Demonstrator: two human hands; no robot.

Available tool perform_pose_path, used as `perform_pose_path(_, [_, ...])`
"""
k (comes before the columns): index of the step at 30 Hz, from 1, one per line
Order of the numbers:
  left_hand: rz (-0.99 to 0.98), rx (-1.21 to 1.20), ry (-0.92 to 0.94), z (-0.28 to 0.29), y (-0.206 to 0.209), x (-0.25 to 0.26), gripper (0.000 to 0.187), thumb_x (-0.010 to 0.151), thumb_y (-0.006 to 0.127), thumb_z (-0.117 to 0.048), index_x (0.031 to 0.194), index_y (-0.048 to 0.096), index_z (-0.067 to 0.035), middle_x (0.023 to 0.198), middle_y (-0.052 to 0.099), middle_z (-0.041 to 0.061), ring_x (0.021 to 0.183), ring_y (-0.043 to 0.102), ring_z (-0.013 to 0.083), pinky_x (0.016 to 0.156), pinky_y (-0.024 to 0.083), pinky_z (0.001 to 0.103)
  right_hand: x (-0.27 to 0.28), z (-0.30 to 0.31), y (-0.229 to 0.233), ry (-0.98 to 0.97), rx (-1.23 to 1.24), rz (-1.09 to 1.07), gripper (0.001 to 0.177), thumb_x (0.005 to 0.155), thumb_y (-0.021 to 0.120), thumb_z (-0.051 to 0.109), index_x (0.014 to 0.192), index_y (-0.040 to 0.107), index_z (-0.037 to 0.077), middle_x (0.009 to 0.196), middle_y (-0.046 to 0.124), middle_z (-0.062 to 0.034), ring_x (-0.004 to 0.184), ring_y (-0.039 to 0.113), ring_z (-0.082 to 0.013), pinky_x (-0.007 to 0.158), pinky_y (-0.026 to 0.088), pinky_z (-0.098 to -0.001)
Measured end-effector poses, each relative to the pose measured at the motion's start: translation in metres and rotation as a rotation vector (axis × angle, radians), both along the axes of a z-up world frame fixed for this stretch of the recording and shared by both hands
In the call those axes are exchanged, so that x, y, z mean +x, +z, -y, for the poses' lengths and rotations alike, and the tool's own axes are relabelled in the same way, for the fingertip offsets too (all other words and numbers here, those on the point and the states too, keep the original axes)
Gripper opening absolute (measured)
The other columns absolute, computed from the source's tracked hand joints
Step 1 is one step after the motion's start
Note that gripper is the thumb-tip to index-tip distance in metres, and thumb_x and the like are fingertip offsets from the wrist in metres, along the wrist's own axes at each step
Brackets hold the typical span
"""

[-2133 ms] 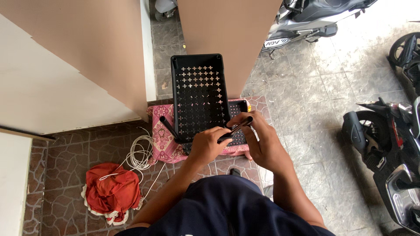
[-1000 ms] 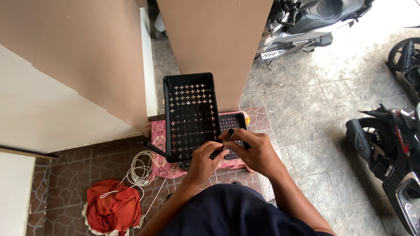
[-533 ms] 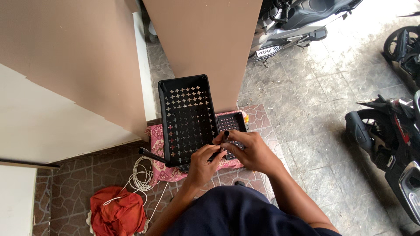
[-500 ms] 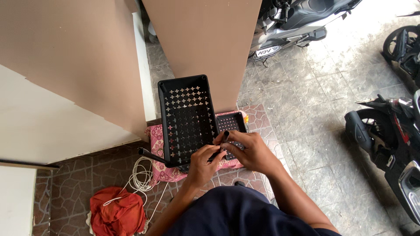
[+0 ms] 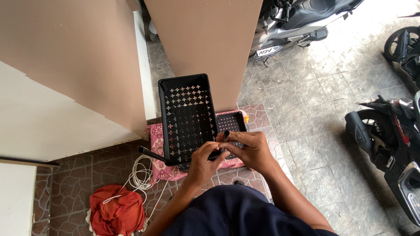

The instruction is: The person assembles a black plastic storage rack by inserting vertical poles into the base and attaching side panels. They repeatedly insert and remove poles to fit the panels, then place the assembled unit on the floor.

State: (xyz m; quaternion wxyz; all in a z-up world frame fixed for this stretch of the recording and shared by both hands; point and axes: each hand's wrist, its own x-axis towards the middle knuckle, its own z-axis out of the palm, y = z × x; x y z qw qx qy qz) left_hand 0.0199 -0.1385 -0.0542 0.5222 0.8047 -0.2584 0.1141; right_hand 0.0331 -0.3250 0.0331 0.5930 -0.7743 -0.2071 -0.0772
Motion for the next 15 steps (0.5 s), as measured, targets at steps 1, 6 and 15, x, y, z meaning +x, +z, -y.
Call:
perform_pose_path(1, [-0.035,-0.011,0.007,0.002,-0.003,-0.002,0.020,0.094,0.076,-0.014,0.107,0.067,-0.003,0.099,0.071,0.010,0.086,0.074,0.0186,0.069,0.064,0.030,0.000,0.000,0.003,0.013,-0.004,-0.034,0.023,0.086,0.082,0.009,0.108,0.078,0.004,0.105,0.081,-0.0073,0.093,0.081,-0.0180,0.080,0.062,-0.0307])
perform_pose_path(6, [-0.055,-0.019,0.046,0.001,-0.007,-0.002,0.018,0.093,0.077,-0.011,0.109,0.070,-0.004,0.093,0.072,0.007,0.079,0.074,0.0149,0.060,0.060,0.027,0.004,0.007,0.029,0.231,0.027,-0.098,0.040,0.094,0.067,0.006,0.133,0.060,0.001,0.123,0.074,-0.0121,0.113,0.073,-0.0238,0.094,0.059,-0.0356])
perform_pose_path(15, [-0.050,-0.017,0.048,0.001,0.003,-0.002,0.018,0.093,0.077,-0.008,0.108,0.072,-0.001,0.090,0.073,0.009,0.074,0.074,0.0162,0.059,0.058,0.029,0.002,0.004,0.032,0.104,-0.172,-0.085,0.021,0.094,0.071,0.007,0.114,0.075,0.004,0.089,0.078,-0.0077,0.073,0.075,-0.0164,0.067,0.058,-0.0292])
